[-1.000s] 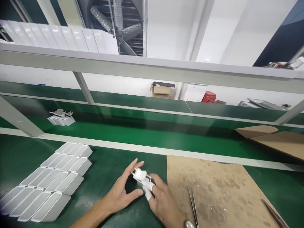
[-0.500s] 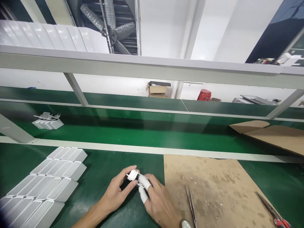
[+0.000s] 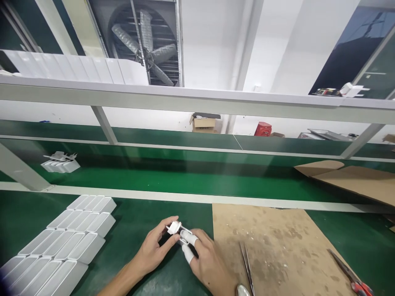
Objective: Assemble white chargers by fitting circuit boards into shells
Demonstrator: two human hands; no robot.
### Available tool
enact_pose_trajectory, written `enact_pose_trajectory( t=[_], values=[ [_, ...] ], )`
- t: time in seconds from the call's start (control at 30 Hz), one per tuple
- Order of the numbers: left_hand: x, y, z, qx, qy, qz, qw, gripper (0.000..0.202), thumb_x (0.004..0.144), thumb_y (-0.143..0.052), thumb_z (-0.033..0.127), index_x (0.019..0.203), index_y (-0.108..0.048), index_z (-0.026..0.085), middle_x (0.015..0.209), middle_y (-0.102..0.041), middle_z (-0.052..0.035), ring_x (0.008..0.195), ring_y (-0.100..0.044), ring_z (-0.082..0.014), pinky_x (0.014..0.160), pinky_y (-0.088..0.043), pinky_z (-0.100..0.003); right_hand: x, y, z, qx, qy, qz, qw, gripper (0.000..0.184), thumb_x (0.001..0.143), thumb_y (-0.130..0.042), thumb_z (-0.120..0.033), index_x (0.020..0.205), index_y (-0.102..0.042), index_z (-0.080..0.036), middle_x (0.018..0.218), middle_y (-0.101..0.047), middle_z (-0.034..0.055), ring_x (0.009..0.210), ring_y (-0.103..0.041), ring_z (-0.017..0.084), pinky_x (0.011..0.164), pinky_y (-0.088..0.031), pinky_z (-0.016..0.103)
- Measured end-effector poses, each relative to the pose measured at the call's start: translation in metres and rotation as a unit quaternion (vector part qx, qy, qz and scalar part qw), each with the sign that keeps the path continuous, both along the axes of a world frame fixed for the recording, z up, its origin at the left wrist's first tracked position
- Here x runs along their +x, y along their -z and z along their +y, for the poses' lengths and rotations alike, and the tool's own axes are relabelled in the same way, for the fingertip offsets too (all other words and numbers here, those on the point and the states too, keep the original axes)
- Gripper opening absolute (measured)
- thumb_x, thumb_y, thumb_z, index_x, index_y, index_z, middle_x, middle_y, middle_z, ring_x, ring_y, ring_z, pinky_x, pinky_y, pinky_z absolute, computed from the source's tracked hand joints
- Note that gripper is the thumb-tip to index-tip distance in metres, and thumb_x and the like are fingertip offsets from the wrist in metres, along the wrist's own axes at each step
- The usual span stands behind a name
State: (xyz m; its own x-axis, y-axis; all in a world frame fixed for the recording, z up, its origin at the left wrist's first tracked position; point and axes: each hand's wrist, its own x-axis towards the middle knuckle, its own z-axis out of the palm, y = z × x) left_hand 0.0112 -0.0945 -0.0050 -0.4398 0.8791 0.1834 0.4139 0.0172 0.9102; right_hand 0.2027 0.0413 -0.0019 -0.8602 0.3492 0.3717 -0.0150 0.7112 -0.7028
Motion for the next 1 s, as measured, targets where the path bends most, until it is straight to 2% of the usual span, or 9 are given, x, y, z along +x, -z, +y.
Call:
enact_pose_trajectory(
  t=[0.07,0.13,0.17,0.23,0.3,0.33,0.43,0.77,1.0],
  values=[
    [0.001,0.001,0.000,0.026,-0.001,-0.019,0.999,0.055,0.101,-0.067,0.052,0.150,-0.049,0.034,0.121,-0.070,-0.0044,0.108,-0.072,-0.0226,0.102,-0.060,-0.042,-0.006,0.000,-0.003,-0.061,0.021,0.006,0.998,0.034,0.103,-0.054,-0.024,0.134,-0.070,-0.028,0.131,-0.071,0.0105,0.110,-0.072,0.026,0.098,-0.059,0.041],
    [0.005,0.000,-0.001,0.067,-0.001,-0.026,0.997,0.080,0.092,-0.081,0.053,0.158,-0.037,0.039,0.131,-0.067,-0.0049,0.115,-0.071,-0.0241,0.105,-0.062,-0.043,-0.012,-0.001,-0.006,-0.207,0.046,0.030,0.977,0.031,0.100,-0.065,-0.036,0.128,-0.073,-0.025,0.126,-0.073,0.0117,0.104,-0.074,0.027,0.094,-0.060,0.043],
    [0.008,-0.001,-0.001,0.087,-0.002,-0.014,0.996,0.092,0.087,-0.087,0.053,0.160,-0.032,0.041,0.137,-0.065,-0.0053,0.120,-0.070,-0.0255,0.108,-0.061,-0.045,-0.015,-0.002,-0.007,-0.304,0.053,0.045,0.950,0.035,0.096,-0.071,-0.044,0.124,-0.073,-0.023,0.122,-0.075,0.0125,0.101,-0.074,0.028,0.091,-0.062,0.044],
    [0.015,-0.003,-0.003,0.116,-0.011,0.043,0.992,0.101,0.083,-0.091,0.054,0.161,-0.028,0.045,0.142,-0.064,-0.0055,0.126,-0.068,-0.0279,0.112,-0.059,-0.050,-0.020,-0.005,-0.011,-0.488,0.054,0.079,0.867,0.049,0.085,-0.081,-0.058,0.115,-0.075,-0.019,0.110,-0.078,0.0134,0.095,-0.075,0.031,0.084,-0.063,0.046],
    [0.023,-0.005,-0.004,0.135,-0.034,0.113,0.984,0.091,0.089,-0.085,0.054,0.161,-0.029,0.045,0.139,-0.068,-0.0057,0.127,-0.069,-0.0284,0.112,-0.059,-0.052,-0.022,-0.010,-0.014,-0.604,0.043,0.101,0.789,0.056,0.076,-0.087,-0.062,0.107,-0.075,-0.017,0.099,-0.080,0.0130,0.091,-0.076,0.034,0.082,-0.062,0.048],
    [0.026,-0.006,-0.004,0.147,-0.045,0.139,0.978,0.086,0.092,-0.081,0.055,0.161,-0.031,0.044,0.138,-0.069,-0.0062,0.126,-0.069,-0.0285,0.111,-0.060,-0.052,-0.022,-0.014,-0.016,-0.634,0.034,0.106,0.765,0.056,0.075,-0.089,-0.062,0.104,-0.074,-0.016,0.096,-0.080,0.0132,0.089,-0.077,0.034,0.083,-0.061,0.049],
    [0.032,-0.009,-0.004,0.177,-0.061,0.181,0.965,0.078,0.097,-0.075,0.057,0.161,-0.034,0.038,0.136,-0.070,-0.0090,0.124,-0.070,-0.0284,0.105,-0.062,-0.048,-0.022,-0.022,-0.021,-0.667,0.015,0.095,0.739,0.060,0.074,-0.090,-0.062,0.105,-0.073,-0.014,0.092,-0.081,0.0150,0.088,-0.078,0.035,0.084,-0.060,0.049],
    [0.030,-0.014,-0.002,0.196,-0.061,0.203,0.958,0.073,0.099,-0.072,0.058,0.159,-0.038,0.035,0.130,-0.071,-0.0078,0.117,-0.070,-0.0267,0.100,-0.061,-0.044,-0.022,-0.023,-0.023,-0.666,0.035,0.071,0.741,0.070,0.068,-0.091,-0.067,0.107,-0.070,-0.013,0.092,-0.082,0.0166,0.090,-0.079,0.037,0.084,-0.060,0.052],
    [0.030,-0.018,0.000,0.188,-0.049,0.179,0.965,0.070,0.098,-0.074,0.055,0.157,-0.040,0.039,0.130,-0.071,-0.0060,0.115,-0.069,-0.0267,0.099,-0.059,-0.041,-0.021,-0.021,-0.022,-0.663,0.028,0.067,0.745,0.067,0.074,-0.088,-0.066,0.111,-0.071,-0.013,0.092,-0.082,0.0160,0.091,-0.079,0.036,0.086,-0.061,0.053]
  ],
)
